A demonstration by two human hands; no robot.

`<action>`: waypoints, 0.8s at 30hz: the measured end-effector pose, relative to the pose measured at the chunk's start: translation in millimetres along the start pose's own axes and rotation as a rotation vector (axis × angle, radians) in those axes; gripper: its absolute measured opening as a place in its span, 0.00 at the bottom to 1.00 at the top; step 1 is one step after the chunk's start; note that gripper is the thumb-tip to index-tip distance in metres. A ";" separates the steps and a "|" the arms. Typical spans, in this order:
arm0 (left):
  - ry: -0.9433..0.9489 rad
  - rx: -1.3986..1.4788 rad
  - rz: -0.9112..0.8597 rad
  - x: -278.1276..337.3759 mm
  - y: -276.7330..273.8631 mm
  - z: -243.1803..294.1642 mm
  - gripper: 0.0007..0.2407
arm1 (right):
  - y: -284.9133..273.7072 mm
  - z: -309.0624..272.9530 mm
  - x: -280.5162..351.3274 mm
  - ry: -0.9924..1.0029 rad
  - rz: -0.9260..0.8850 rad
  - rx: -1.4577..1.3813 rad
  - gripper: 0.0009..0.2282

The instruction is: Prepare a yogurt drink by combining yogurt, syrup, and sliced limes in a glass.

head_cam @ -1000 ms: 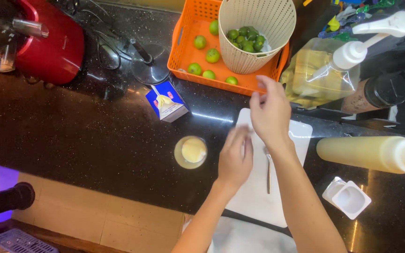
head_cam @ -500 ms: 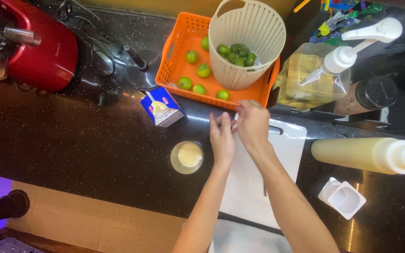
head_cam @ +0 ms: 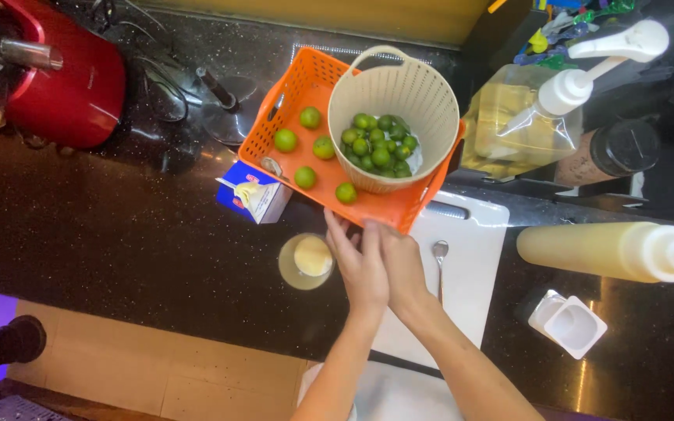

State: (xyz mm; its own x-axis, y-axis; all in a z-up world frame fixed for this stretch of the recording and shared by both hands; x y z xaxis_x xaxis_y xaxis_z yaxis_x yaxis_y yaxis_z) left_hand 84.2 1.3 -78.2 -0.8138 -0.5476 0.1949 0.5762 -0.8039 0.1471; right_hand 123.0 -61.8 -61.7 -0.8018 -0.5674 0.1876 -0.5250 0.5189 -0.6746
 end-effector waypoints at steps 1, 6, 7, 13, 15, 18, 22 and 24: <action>0.003 -0.002 0.003 8.1 3.6 7.9 0.30 | -2.9 0.3 3.7 -0.004 0.000 -0.002 0.11; 0.312 -0.485 -0.028 37.6 21.5 58.9 0.34 | -16.8 -11.1 20.4 -0.018 -0.085 -0.201 0.16; 0.310 -0.486 -0.028 35.3 20.2 61.7 0.34 | -10.7 1.0 23.2 -0.017 -0.085 -0.201 0.16; 0.490 -0.716 -0.134 10.1 23.3 79.9 0.25 | -9.6 43.5 34.0 0.018 -0.127 -0.147 0.12; 0.453 -0.718 -0.163 3.5 22.8 73.0 0.17 | -18.0 53.1 38.7 0.042 -0.196 -0.050 0.10; 0.518 -0.747 -0.143 2.0 19.9 52.4 0.10 | -70.4 19.8 39.5 0.428 -0.304 -0.305 0.16; 0.590 -0.736 -0.140 20.1 17.1 44.6 0.08 | -119.8 -3.2 32.2 0.410 -0.077 -0.298 0.12; 0.629 -0.705 -0.148 26.2 17.9 44.8 0.09 | -136.1 -15.5 22.8 0.099 0.190 -0.410 0.10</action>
Point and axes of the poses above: each hand's wrist, its own x-axis away from the middle knuckle, its own y-axis out of the palm, z = x × y, the point moved 3 cm from there along -x, towards the middle knuckle, and after that the axes turned 11 degrees about -z, right-handed, at the moved point
